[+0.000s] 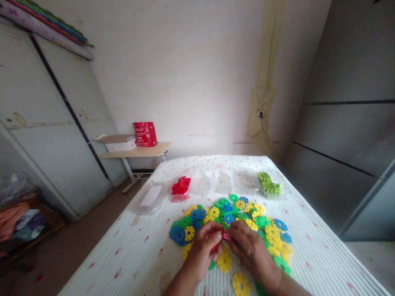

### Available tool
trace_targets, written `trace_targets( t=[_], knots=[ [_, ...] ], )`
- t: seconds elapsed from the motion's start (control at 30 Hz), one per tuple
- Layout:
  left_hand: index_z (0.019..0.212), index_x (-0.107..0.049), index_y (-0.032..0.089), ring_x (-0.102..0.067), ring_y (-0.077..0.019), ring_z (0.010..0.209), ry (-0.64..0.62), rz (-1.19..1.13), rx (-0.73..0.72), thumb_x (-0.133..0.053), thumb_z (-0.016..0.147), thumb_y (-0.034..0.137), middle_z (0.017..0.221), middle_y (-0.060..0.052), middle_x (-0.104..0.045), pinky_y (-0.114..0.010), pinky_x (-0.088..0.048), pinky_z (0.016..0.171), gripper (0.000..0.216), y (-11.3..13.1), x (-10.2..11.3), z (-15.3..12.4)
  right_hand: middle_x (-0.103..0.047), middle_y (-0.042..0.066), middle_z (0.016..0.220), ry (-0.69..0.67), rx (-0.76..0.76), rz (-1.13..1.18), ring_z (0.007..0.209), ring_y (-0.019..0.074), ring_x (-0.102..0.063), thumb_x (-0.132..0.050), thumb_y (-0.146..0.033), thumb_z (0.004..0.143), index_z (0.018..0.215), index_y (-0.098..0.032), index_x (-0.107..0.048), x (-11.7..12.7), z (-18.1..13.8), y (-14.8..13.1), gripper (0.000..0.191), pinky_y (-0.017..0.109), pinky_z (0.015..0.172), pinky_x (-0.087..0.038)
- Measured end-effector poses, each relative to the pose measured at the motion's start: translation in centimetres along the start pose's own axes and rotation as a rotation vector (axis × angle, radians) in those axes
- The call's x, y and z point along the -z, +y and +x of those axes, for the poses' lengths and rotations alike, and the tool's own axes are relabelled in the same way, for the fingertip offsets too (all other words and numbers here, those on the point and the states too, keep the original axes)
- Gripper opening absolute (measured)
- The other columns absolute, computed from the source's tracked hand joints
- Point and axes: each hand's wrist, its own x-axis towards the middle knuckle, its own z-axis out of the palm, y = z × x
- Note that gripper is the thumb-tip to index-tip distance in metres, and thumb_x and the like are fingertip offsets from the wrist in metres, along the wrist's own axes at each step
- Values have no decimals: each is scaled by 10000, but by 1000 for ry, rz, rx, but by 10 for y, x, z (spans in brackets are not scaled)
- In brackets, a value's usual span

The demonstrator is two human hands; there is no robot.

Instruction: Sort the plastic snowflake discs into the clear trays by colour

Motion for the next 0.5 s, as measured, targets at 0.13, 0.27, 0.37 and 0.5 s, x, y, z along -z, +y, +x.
trace_targets(
  t=[0.13,0.27,0.37,0.5],
  knots=[
    [792,-503,174,-368,-19,390,41,-23,-16,-643,707,299,526,72,-467,-132,-208,346,206,2,0,0,-630,29,816,-31,-100,-10,720,134,-611,-457,-240,879,1055,-224,-558,-2,-3,5,204,221,635,-493],
    [899,-507,180,-501,-60,470,54,-107,-29,-619,682,268,662,32,-549,-144,-272,357,260,6,1,-1,-622,-17,711,-12,-281,4,565,104,-568,-481,-255,849,984,-209,-491,-4,-6,9,143,192,526,-447],
    [925,-512,172,-522,-63,484,80,-110,-19,-642,673,281,713,16,-570,-142,-269,351,304,7,3,-1,-543,-47,597,-18,-286,-40,507,90,-503,-468,-250,848,760,-217,-449,-3,-4,8,95,184,479,-393],
    [833,-533,155,-395,-20,372,93,-16,14,-679,669,297,519,65,-486,-128,-193,327,262,3,4,0,-524,-31,640,19,-188,-71,555,97,-498,-456,-220,854,727,-216,-447,0,-3,4,128,193,510,-394]
  ],
)
